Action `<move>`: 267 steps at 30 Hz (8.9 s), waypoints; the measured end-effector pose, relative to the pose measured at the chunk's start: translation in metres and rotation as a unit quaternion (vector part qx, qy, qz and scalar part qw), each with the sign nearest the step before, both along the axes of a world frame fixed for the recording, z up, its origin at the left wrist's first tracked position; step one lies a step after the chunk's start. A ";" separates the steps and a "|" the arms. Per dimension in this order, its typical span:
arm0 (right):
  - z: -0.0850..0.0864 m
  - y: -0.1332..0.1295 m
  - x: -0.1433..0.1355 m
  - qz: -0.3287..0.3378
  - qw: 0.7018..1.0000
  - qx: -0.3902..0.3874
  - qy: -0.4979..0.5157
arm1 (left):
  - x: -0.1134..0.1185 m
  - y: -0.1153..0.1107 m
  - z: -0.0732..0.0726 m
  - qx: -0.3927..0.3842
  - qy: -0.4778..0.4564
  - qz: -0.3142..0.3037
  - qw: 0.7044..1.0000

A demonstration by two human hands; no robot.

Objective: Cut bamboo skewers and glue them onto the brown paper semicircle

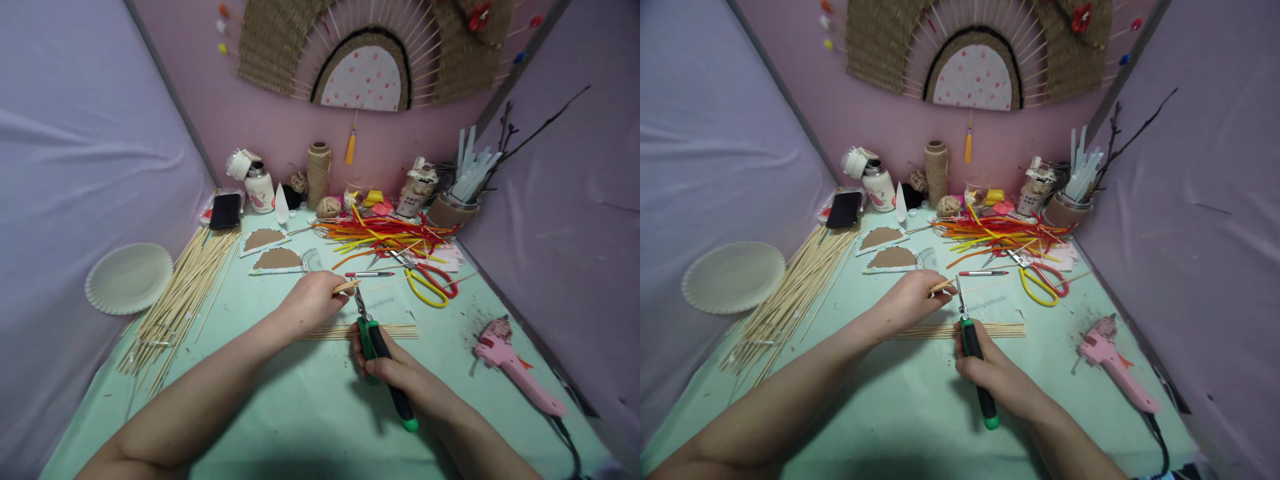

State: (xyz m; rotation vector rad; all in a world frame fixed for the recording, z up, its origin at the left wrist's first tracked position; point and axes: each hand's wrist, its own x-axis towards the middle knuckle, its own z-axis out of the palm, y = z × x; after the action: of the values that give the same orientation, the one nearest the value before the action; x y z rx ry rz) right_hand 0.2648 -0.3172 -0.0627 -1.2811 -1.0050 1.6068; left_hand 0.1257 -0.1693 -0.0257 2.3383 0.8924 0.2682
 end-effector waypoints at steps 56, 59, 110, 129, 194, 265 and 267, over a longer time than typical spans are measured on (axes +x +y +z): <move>-0.019 -0.001 -0.010 -0.077 0.964 -0.143 0.209 | 0.001 -0.001 -0.004 0.091 0.174 -0.078 0.977; -0.019 0.000 -0.011 -0.081 0.963 -0.143 0.215 | 0.001 -0.001 -0.004 0.100 0.186 -0.088 0.973; -0.025 0.008 -0.012 -0.307 0.921 0.054 0.233 | 0.012 -0.086 0.002 -0.144 0.020 -0.136 0.980; -0.012 0.009 -0.002 -0.386 0.890 0.129 0.208 | 0.003 -0.065 0.020 -0.020 0.080 -0.144 0.986; -0.005 -0.005 0.003 -0.015 0.999 0.010 0.039 | -0.013 0.019 0.010 -0.105 -0.039 0.041 0.993; 0.006 0.002 -0.003 0.014 0.997 0.007 -0.081 | -0.005 0.005 0.009 -0.003 0.035 -0.006 0.999; 0.006 0.001 -0.003 0.006 0.996 0.007 -0.089 | -0.005 0.004 0.009 -0.002 0.042 -0.007 0.999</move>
State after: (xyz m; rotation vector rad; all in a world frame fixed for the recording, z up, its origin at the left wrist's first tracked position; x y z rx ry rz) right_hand 0.2615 -0.3160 -0.0567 -1.4312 -1.1330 1.5114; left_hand 0.1209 -0.1651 -0.0168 2.3651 0.9157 0.1640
